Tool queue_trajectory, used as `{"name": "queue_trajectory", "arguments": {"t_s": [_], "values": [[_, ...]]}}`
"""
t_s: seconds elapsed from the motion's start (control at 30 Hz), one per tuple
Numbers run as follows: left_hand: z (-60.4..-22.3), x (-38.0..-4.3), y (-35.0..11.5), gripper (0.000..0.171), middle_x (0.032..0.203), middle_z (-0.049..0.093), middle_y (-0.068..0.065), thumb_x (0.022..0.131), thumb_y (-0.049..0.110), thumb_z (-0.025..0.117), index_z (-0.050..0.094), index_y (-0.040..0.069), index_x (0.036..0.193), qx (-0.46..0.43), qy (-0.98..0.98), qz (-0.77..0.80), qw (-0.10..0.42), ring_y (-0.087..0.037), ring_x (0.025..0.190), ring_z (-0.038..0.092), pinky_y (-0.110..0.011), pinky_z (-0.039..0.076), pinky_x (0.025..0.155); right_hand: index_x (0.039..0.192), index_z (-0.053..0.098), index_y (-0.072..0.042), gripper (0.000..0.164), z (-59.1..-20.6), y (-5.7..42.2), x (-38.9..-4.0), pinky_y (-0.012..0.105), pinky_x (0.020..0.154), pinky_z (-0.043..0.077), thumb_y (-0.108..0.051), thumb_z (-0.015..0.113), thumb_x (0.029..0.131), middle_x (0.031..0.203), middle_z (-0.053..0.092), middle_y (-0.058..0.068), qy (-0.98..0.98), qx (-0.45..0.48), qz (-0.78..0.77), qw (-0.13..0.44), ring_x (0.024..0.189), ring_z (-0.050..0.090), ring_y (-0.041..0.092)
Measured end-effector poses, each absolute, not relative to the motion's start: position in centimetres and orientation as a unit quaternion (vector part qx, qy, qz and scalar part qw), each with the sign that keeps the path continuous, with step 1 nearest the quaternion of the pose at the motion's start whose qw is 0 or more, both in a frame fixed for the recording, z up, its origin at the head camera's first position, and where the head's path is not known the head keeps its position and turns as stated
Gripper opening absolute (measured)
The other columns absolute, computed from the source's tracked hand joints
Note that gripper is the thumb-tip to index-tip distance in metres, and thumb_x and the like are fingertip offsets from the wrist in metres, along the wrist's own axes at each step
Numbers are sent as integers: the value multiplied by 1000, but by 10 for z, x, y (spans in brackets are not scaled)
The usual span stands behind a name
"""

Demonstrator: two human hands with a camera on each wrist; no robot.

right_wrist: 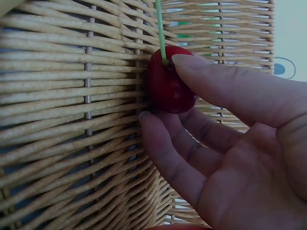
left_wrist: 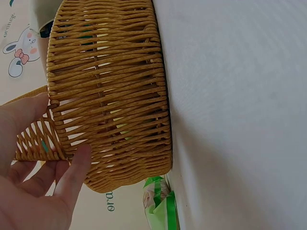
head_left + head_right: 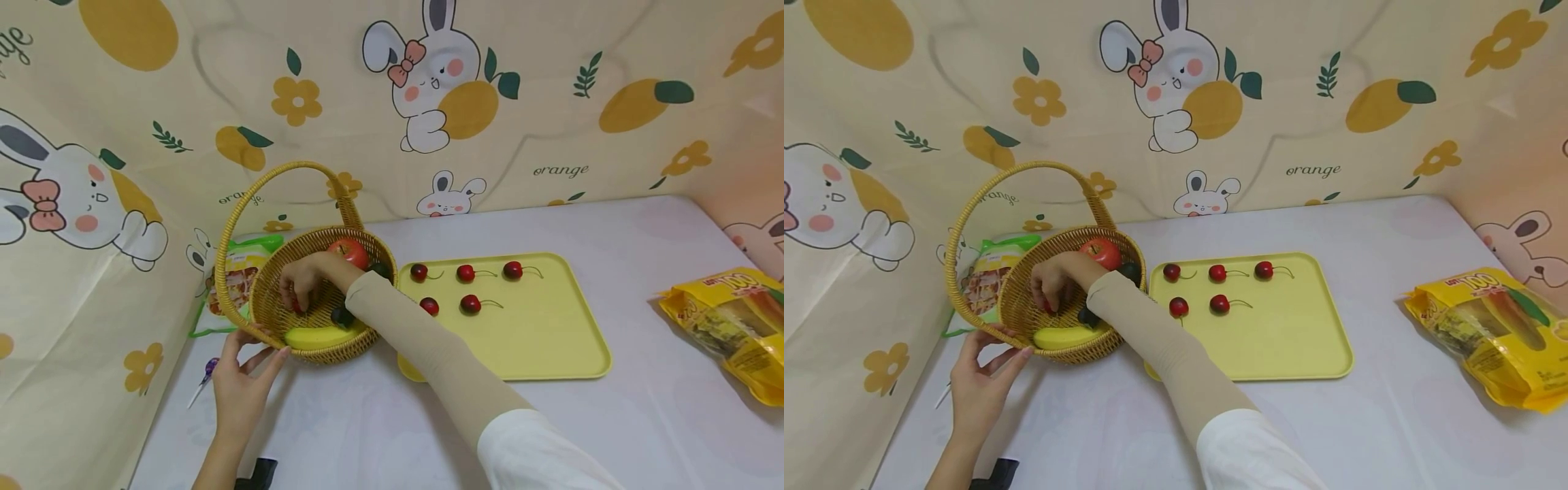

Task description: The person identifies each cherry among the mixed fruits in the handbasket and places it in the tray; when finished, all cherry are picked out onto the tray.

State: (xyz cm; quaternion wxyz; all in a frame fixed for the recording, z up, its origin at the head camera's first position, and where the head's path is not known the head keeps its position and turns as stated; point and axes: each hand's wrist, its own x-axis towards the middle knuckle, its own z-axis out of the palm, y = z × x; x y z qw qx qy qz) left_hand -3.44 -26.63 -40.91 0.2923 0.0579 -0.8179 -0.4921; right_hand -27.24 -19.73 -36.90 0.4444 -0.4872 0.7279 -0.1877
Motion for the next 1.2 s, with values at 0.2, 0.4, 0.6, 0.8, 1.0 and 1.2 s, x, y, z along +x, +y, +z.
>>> {"name": "queue_trajectory", "arguments": {"t_s": [0.2, 0.4, 0.6, 0.8, 1.0, 1.2], "values": [[-411, -35, -267, 53, 107, 58, -7, 73, -12, 83, 58, -6, 120, 62, -824, -480, 296, -9, 100, 57, -20, 60, 82, 114, 71, 3, 27, -365, -195, -273, 34, 73, 58, 9, 69, 88, 102, 65, 8, 721, -501, -203, 434, 81, 58, 14], [-410, -34, -266, 52, 106, 58, -6, 74, -11, 82, 58, -6, 119, 62, -821, -485, 295, -13, 101, 58, -20, 60, 82, 110, 70, 4, 26, -345, -187, -274, 28, 80, 58, 8, 72, 85, 103, 68, 10, 705, -522, -286, 387, 93, 61, 16], [-408, -33, -266, 50, 108, 58, -6, 75, -10, 82, 57, -6, 118, 55, -824, -480, 297, -13, 102, 57, -19, 60, 82, 111, 71, -3, 22, -299, -138, -276, 25, 83, 56, -2, 73, 89, 108, 66, 7, 684, -562, -373, 278, 98, 58, 17], [-408, -35, -265, 50, 109, 59, -9, 75, -12, 81, 57, -7, 118, 41, -826, -475, 302, -11, 103, 57, -20, 60, 82, 116, 67, 3, 28, -288, -36, -271, 27, 90, 58, 1, 71, 89, 114, 63, 12, 701, -519, -455, 179, 99, 61, 22], [-407, -35, -263, 51, 109, 59, -9, 74, -14, 81, 57, -9, 118, 49, -822, -480, 302, -12, 103, 56, -20, 60, 82, 113, 62, 5, 27, -323, 69, -255, 37, 91, 60, 8, 69, 87, 111, 63, 15, 768, -429, -446, 165, 99, 64, 27], [-406, -35, -263, 48, 106, 59, -13, 74, -15, 80, 57, -9, 115, 43, -820, -482, 305, -12, 101, 56, -20, 60, 82, 110, 62, 4, 27, -352, 147, -246, 35, 83, 62, 6, 72, 85, 103, 64, 11, 831, -365, -395, 141, 92, 63, 25]]}}
